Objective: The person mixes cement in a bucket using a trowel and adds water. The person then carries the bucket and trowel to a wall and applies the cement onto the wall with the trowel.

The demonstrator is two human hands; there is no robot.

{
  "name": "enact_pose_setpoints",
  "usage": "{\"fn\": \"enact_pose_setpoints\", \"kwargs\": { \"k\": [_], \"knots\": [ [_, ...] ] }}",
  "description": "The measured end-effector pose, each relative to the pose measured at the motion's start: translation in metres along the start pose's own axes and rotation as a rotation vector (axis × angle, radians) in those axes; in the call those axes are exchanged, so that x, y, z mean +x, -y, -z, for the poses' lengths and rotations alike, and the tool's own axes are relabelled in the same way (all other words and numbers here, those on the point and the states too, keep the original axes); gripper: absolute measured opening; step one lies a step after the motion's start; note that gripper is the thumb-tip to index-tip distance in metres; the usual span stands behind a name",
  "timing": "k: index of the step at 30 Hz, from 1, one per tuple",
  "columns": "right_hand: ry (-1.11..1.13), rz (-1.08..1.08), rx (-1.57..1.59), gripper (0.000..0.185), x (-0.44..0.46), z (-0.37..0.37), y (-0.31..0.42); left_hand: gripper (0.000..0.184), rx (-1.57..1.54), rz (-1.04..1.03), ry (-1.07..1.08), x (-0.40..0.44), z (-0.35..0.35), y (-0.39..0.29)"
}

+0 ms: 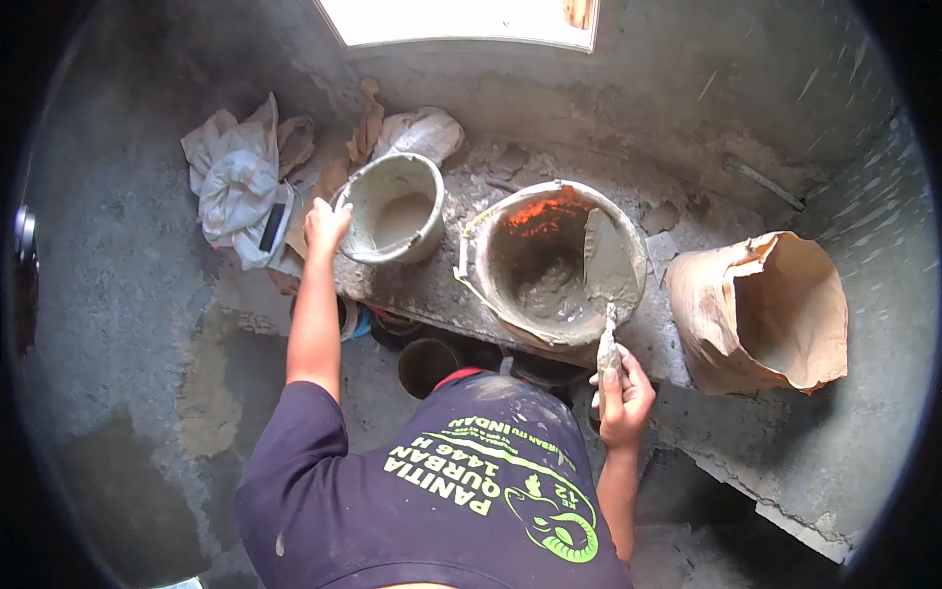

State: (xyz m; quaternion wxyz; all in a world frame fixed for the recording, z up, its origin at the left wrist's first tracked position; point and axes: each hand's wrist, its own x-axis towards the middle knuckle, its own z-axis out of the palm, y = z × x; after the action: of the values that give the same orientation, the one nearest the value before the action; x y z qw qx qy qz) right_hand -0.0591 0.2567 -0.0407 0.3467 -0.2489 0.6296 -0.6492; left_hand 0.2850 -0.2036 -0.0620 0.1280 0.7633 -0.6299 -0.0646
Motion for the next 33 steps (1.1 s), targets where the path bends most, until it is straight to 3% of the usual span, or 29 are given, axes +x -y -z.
{"fn": "enact_pose_setpoints", "kwargs": {
  "k": [1,3,5,7,9,11,13,14,17,19,21,27,29,33],
  "knots": [
    [-0.013,0.009,-0.024,0.043,-0.003,-0.004,-0.002,0.054,0.055,-0.138,-0.217,-0.01,-0.001,-0.009],
    [-0.055,0.018,-0.019,0.042,-0.008,-0.01,-0.007,0.042,-0.075,-0.443,-0.369,-0.009,-0.003,-0.026],
    [-0.071,-0.012,-0.033,0.042,-0.014,-0.015,-0.004,0.031,0.109,-0.567,-0.253,-0.015,0.007,-0.048],
    [-0.09,-0.015,-0.033,0.041,-0.02,-0.017,-0.006,0.031,0.124,-0.553,-0.292,-0.001,-0.005,-0.048],
    [-0.1,0.005,-0.05,0.041,-0.021,-0.016,-0.002,0.036,-0.152,-0.275,-0.288,0.028,-0.008,-0.043],
    [-0.183,0.016,-0.066,0.04,-0.027,-0.022,0.005,0.05,0.019,-0.329,-0.075,0.043,-0.001,-0.031],
    [-0.199,0.029,-0.018,0.039,-0.034,-0.021,0.005,0.056,-0.259,-0.402,0.304,0.063,-0.015,-0.018],
    [-0.225,0.015,-0.012,0.038,-0.035,-0.022,0.003,0.051,-0.347,-0.526,0.37,0.075,-0.035,-0.008],
    [-0.27,0.005,0.0,0.037,-0.042,-0.024,-0.005,0.04,-0.327,-0.446,0.481,0.082,-0.031,-0.006],
    [-0.285,-0.001,0.019,0.037,-0.047,-0.025,-0.01,0.031,-0.368,-0.501,0.502,0.081,-0.03,-0.006],
    [-0.265,-0.022,0.057,0.037,-0.05,-0.025,-0.013,0.025,-0.545,-0.492,0.715,0.085,-0.033,-0.009],
    [-0.244,-0.023,0.022,0.039,-0.049,-0.023,-0.011,0.021,-0.638,-0.487,0.809,0.061,-0.032,-0.026],
    [-0.238,-0.025,0.029,0.038,-0.048,-0.022,-0.009,0.021,-0.565,-0.674,0.776,0.044,-0.032,-0.037],
    [-0.212,-0.008,0.036,0.038,-0.046,-0.015,-0.005,0.021,-0.416,-0.715,0.777,0.038,-0.045,-0.05]
  ]
}}
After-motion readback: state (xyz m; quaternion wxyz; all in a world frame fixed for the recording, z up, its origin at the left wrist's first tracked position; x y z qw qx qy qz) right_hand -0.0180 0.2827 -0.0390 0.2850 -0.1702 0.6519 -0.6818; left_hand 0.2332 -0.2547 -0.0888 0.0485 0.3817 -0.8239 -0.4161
